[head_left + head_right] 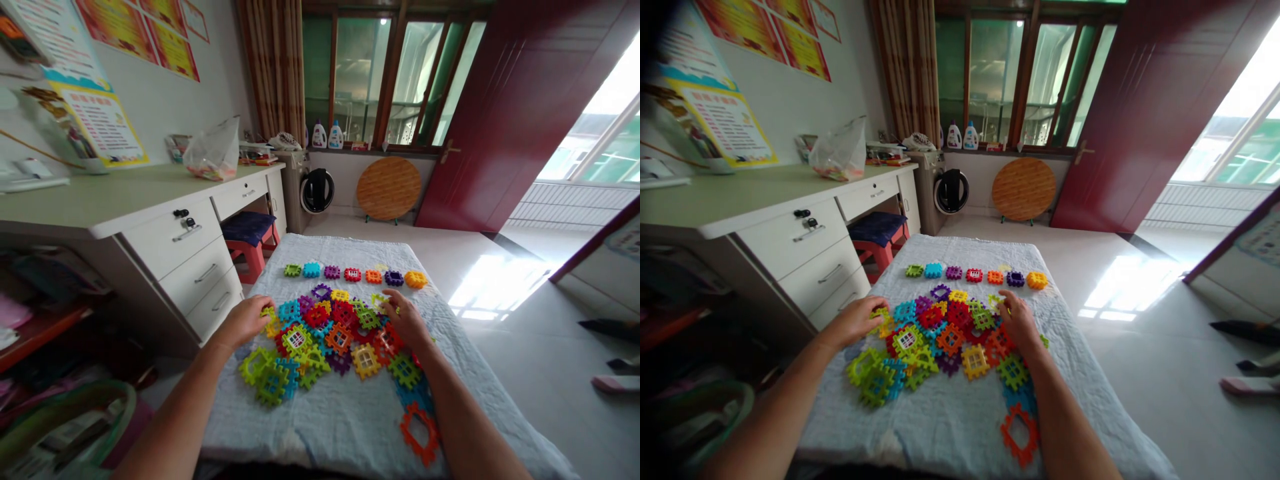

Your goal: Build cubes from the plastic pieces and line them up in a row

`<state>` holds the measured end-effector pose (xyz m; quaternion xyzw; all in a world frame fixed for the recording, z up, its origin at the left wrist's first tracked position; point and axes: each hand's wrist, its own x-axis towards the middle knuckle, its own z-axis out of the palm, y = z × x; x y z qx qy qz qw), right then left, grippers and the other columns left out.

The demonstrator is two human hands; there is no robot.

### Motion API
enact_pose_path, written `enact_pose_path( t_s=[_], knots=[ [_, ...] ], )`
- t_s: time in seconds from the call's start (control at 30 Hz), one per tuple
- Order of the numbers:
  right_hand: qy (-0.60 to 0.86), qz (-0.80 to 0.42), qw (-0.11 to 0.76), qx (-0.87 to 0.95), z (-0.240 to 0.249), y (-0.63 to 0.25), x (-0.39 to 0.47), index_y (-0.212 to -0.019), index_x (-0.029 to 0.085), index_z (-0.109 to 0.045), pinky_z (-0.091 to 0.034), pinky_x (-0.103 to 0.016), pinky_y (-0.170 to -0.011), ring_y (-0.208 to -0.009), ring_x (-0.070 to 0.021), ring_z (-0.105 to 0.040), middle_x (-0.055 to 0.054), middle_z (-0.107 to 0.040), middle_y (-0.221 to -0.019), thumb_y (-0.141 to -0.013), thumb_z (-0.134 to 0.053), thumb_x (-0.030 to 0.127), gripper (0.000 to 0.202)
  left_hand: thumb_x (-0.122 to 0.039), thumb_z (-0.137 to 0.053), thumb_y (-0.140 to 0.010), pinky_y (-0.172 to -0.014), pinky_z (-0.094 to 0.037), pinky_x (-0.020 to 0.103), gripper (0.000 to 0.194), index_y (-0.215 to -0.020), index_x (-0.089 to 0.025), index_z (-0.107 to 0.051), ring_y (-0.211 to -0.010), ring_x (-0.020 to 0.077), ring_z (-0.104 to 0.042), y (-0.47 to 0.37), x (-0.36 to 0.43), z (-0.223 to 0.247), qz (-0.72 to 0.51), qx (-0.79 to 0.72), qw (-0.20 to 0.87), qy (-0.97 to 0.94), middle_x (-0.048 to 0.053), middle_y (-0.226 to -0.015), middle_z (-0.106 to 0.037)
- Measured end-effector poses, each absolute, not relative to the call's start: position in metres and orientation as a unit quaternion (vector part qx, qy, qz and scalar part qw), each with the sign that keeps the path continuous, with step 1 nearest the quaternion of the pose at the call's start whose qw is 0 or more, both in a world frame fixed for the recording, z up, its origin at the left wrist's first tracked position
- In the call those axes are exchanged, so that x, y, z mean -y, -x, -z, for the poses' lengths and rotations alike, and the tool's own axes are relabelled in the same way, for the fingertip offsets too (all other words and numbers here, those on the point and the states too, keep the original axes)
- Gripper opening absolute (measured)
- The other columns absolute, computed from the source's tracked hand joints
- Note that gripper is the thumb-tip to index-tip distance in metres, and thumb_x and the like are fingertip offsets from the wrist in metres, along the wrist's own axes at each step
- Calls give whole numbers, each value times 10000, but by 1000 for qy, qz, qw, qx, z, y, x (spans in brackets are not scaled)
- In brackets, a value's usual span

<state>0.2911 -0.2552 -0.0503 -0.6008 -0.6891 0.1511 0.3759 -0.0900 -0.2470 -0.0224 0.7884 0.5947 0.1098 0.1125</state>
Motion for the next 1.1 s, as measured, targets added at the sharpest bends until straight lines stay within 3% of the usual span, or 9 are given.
enact_pose_path(
  t_s=[0.1,0.2,0.3,0.4,0.5,0.67,0.8,0.9,1.1],
  knots=[
    [621,-135,377,673,52,-292,255,-1191,170,-565,-424,-327,-697,-677,-195,-569,-32,-631,-727,-827,-450,339,417,-186,-484,-763,-804,-446,269,114,-837,-217,-565,-890,195,-599,82,242,24,-173,-619,39,-765,31,-918,-643],
    [636,-97,376,667,57,-295,253,-1202,163,-563,-435,-361,-760,-802,-231,-582,-70,-645,-825,-810,-466,363,451,-160,-465,-776,-873,-435,304,162,-876,-217,-580,-966,218,-582,76,239,33,-172,-626,-1,-761,56,-966,-644],
    [629,-73,384,672,63,-297,251,-1184,159,-569,-439,-392,-835,-917,-248,-584,-102,-655,-957,-794,-482,357,446,-91,-482,-693,-949,-417,318,362,-1026,-190,-587,-1059,221,-567,75,239,41,-133,-584,74,-797,78,-1087,-636],
    [617,-59,387,682,67,-300,249,-1147,155,-585,-438,-401,-873,-948,-247,-581,-110,-647,-1019,-791,-483,333,410,-81,-466,-652,-1048,-356,333,593,-1240,-157,-488,-1205,219,-497,82,248,39,-136,-563,146,-802,97,-1280,-556],
    [621,-33,384,682,69,-301,248,-1125,174,-597,-432,-413,-892,-978,-255,-563,-106,-625,-1056,-788,-490,323,383,-128,-435,-708,-1096,-303,363,598,-1306,-150,-426,-1275,226,-430,95,267,26,-177,-572,148,-787,97,-1363,-484],
    [644,-5,370,670,73,-302,247,-1154,187,-581,-413,-454,-916,-1017,-275,-535,-113,-576,-1130,-780,-506,328,406,-244,-566,-706,-1073,-332,346,478,-1182,-224,-533,-1226,240,-458,116,305,5,-100,-531,208,-815,37,-1278,-535],
    [644,-24,361,675,75,-302,245,-1139,191,-591,-423,-450,-902,-981,-264,-550,-108,-569,-1130,-773,-506,336,403,-161,-622,-601,-1076,-314,369,604,-1195,-227,-536,-1239,265,-418,113,322,4,-21,-499,244,-831,43,-1278,-521],
    [640,-36,358,679,76,-302,245,-1118,192,-604,-431,-434,-897,-985,-262,-555,-102,-579,-1108,-763,-509,341,396,-138,-604,-588,-1057,-329,372,604,-1184,-220,-548,-1208,266,-436,105,322,10,-24,-498,236,-834,49,-1242,-533],
    [637,-53,363,678,78,-303,244,-1141,160,-584,-443,-412,-890,-978,-255,-567,-110,-595,-1096,-758,-494,341,432,-204,-606,-641,-975,-394,310,408,-1049,-203,-619,-1084,231,-536,106,313,20,-96,-513,229,-822,44,-1134,-609]
  ],
)
